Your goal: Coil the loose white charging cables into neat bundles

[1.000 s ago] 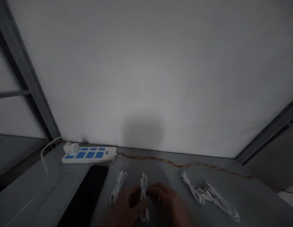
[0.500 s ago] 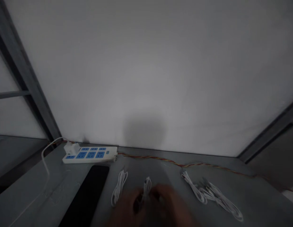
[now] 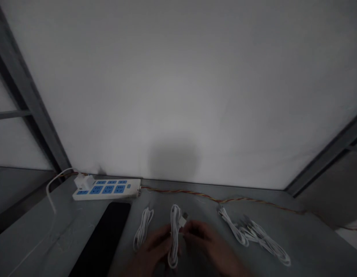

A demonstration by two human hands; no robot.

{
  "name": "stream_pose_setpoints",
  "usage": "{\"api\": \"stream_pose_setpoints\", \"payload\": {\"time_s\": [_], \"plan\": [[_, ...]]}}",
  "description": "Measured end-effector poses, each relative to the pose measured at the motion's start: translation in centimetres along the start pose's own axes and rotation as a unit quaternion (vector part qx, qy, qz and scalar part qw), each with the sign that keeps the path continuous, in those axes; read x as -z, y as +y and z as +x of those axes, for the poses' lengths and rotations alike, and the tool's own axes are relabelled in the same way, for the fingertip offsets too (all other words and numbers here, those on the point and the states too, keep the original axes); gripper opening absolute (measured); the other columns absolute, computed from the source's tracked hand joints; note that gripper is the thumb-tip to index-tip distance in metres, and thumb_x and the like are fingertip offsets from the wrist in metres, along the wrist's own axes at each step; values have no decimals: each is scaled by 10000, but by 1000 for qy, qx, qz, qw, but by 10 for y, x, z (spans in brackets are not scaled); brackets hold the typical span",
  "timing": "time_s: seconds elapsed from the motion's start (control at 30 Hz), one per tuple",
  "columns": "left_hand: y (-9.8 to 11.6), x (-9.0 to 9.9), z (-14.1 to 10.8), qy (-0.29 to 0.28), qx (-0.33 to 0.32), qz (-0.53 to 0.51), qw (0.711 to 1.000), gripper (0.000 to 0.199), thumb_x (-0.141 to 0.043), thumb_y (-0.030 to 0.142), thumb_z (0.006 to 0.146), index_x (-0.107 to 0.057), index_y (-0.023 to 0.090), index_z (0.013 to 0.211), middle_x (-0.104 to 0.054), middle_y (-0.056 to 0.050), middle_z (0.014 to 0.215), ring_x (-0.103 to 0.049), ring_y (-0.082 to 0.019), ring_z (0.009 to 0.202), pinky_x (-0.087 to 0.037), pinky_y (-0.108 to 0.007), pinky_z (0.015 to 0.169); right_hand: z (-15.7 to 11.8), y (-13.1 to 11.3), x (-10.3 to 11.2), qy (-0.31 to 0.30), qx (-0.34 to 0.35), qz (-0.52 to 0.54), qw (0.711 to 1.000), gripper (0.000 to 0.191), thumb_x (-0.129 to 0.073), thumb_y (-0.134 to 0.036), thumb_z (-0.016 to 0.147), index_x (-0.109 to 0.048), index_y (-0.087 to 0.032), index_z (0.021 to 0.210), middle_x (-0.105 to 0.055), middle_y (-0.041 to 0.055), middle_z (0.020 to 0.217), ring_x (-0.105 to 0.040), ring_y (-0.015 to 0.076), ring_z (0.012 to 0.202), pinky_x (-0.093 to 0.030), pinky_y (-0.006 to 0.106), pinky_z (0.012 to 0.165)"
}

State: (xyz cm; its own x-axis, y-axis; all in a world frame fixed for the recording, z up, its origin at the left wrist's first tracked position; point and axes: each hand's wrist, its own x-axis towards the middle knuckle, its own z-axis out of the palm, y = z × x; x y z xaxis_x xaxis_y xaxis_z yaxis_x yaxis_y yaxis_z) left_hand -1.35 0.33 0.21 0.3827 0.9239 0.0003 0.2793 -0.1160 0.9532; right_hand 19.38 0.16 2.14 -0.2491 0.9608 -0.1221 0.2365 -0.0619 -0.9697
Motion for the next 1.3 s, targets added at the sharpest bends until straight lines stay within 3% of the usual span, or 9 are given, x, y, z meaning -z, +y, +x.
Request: {"api": "stream_pose_setpoints", "payload": {"time_s": [0.17, 0.3, 0.37, 0.5, 0.67, 0.87, 1.0, 1.13, 1.3], "plan": [[4, 0, 14, 31, 84, -305, 948, 663, -599, 672, 733, -658, 147, 1134, -628, -31, 727, -556, -141, 567, -433, -233, 488, 6, 5, 15, 69, 26, -97, 993, 213, -511, -329, 866, -607, -202, 724, -626, -24, 637, -609, 175, 672, -447, 267, 644], [2, -1, 12, 73, 52, -39, 995, 557, -527, 524, 841, -572, 186, 1282, -684, -26, 761, -622, -192, 681, -508, -282, 646, 15, 17, 30, 155, 33, -226, 961, 267, -446, -347, 862, -630, -190, 749, -655, 7, 643, -630, 185, 622, -465, 266, 591], [1, -3, 8, 73, 2, 108, 991, 514, -477, 401, 887, -503, 201, 1360, -722, -34, 825, -662, -208, 766, -520, -300, 761, 20, 25, 35, 204, 25, -267, 942, 281, -428, -357, 853, -639, -186, 780, -684, 39, 697, -644, 210, 661, -468, 291, 618], [1, -5, 5, 3, -62, 294, 954, 387, -419, 213, 886, -650, 250, 1194, -750, -68, 1034, -699, -233, 922, -524, -316, 839, 32, 36, 41, 258, 10, -322, 911, 286, -417, -326, 841, -666, -187, 817, -727, 66, 763, -674, 232, 700, -477, 311, 671], [9, 1, 8, -2, -36, 503, 863, 317, -426, 253, 914, -733, 208, 981, -750, -116, 917, -711, -292, 823, -536, -392, 731, 34, 35, 54, 318, -25, -391, 864, 320, -427, -317, 873, -686, -190, 1013, -753, 102, 959, -706, 258, 869, -493, 314, 745], [3, 9, 12, 58, -107, 540, 833, 271, -495, 216, 882, -762, 203, 836, -748, -117, 891, -683, -314, 868, -502, -474, 791, -9, 36, 129, 367, -113, -440, 812, 326, -475, -260, 844, -689, -150, 1064, -713, 181, 1123, -653, 328, 1055, -460, 408, 899], [-7, 6, 13, 99, -195, 517, 828, 168, -592, 214, 804, -759, 221, 779, -741, -81, 1063, -606, -326, 1092, -456, -481, 915, -36, 50, 170, 355, -191, -420, 813, 171, -590, -218, 699, -729, -147, 768, -767, 179, 820, -722, 352, 793, -516, 402, 688], [-8, 4, 12, 99, -193, 506, 835, 164, -595, 202, 792, -750, 214, 742, -764, -55, 887, -641, -299, 1005, -460, -477, 900, -39, 55, 175, 364, -183, -385, 828, 143, -586, -246, 702, -710, -190, 657, -761, 149, 725, -722, 328, 706, -506, 376, 625], [-4, 7, 12, 152, -285, 460, 827, 120, -631, 189, 768, -719, 224, 840, -759, -30, 915, -665, -286, 943, -493, -446, 845, -23, 27, 146, 437, -85, -315, 838, 484, -450, -446, 862, -625, -137, 1191, -719, 177, 1074, -694, 306, 911, -528, 397, 764]]}}
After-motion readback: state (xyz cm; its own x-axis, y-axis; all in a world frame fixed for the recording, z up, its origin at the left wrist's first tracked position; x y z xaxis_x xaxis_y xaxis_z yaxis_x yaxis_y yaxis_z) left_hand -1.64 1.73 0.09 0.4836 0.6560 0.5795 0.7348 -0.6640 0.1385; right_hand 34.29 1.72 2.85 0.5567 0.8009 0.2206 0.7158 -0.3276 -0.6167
